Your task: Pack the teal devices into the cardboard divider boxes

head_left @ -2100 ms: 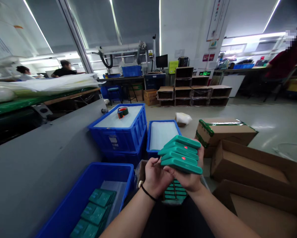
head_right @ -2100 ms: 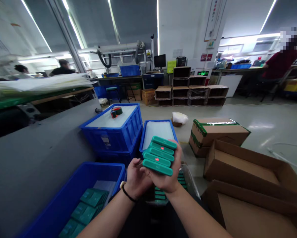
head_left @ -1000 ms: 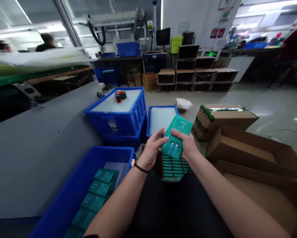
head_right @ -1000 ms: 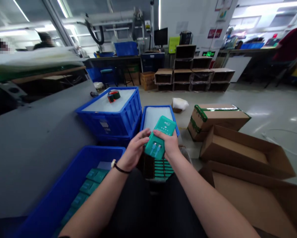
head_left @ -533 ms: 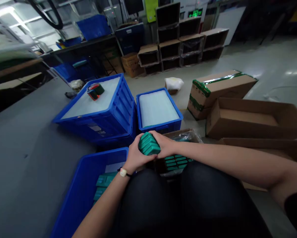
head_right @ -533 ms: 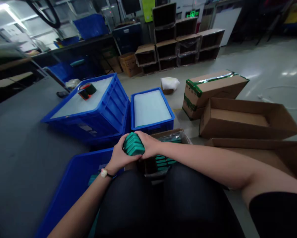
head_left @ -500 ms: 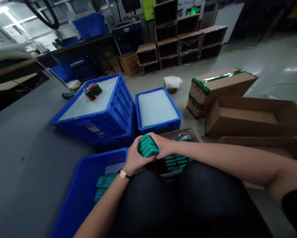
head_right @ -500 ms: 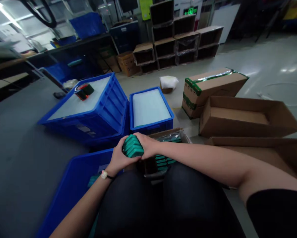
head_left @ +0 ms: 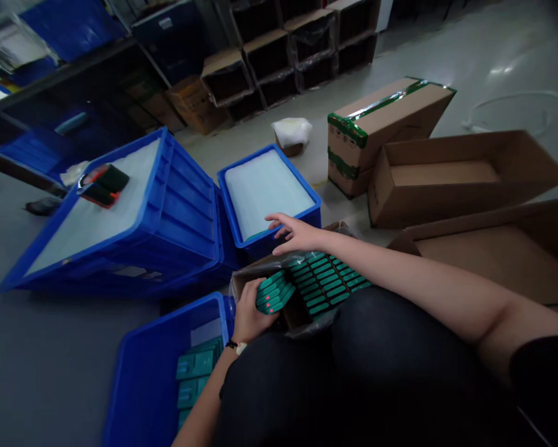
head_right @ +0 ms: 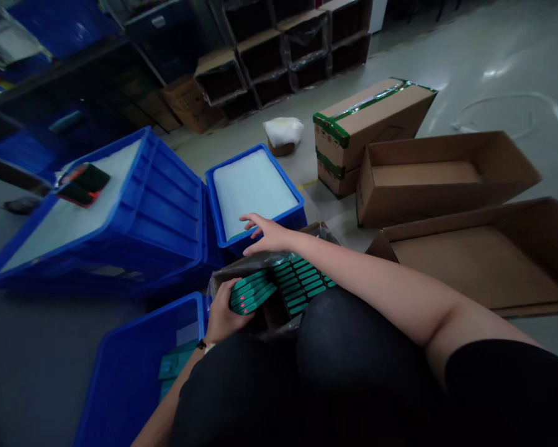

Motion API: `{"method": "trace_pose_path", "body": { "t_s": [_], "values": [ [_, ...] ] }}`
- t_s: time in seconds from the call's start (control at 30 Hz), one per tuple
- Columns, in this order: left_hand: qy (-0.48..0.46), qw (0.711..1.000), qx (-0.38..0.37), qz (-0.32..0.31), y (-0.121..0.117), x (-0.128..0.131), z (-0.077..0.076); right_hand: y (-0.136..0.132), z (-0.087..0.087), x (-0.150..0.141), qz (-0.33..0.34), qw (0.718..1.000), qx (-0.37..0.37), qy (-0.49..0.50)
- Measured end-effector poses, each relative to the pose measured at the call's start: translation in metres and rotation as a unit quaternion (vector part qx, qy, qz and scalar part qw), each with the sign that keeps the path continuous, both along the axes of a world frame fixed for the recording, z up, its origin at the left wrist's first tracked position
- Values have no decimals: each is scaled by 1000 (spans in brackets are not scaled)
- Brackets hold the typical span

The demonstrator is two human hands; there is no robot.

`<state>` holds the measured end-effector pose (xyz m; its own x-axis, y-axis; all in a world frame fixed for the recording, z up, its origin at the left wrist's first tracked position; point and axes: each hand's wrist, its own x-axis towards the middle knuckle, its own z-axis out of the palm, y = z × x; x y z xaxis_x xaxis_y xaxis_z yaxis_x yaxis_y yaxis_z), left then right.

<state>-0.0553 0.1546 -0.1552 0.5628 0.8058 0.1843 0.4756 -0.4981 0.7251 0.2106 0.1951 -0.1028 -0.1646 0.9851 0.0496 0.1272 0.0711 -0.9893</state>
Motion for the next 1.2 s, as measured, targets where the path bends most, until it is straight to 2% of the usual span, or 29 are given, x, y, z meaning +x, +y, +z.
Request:
{"method": "trace_pose_path", "body": {
  "t_s": [0.27,0.37,0.53,0.63,0.7,0.77,0.83,0.9,1.0,1.07,1.2],
  "values": [
    [71,995,49,-46,2,4,-5,2,7,2,-23,999,19,32],
    [82,994,46,-50,5,7,-7,0,9,4,-38,999,10,34],
    [98,995,32,-7,20,7,-11,-1,14,8,-30,999,15,33],
    [98,995,3,-36,33,5,-15,0,13,8,-25,1000,10,2],
    [88,994,-4,-63,38,5,-16,0,8,4,21,997,-40,-67],
    [80,994,4,-76,37,6,-16,-1,-2,-4,103,979,-109,-141],
    [73,994,17,-75,31,9,-15,-2,-17,-14,178,952,-161,-189],
    [66,995,28,-66,24,11,-15,-3,-35,-22,209,934,-184,-223],
    [59,997,41,-41,20,13,-17,-1,-59,-31,206,923,-186,-268],
    [58,997,46,-27,20,14,-19,1,-67,-34,195,926,-168,-277],
    [41,997,65,-13,20,15,-21,4,-64,-37,209,940,-94,-255]
  ]
}}
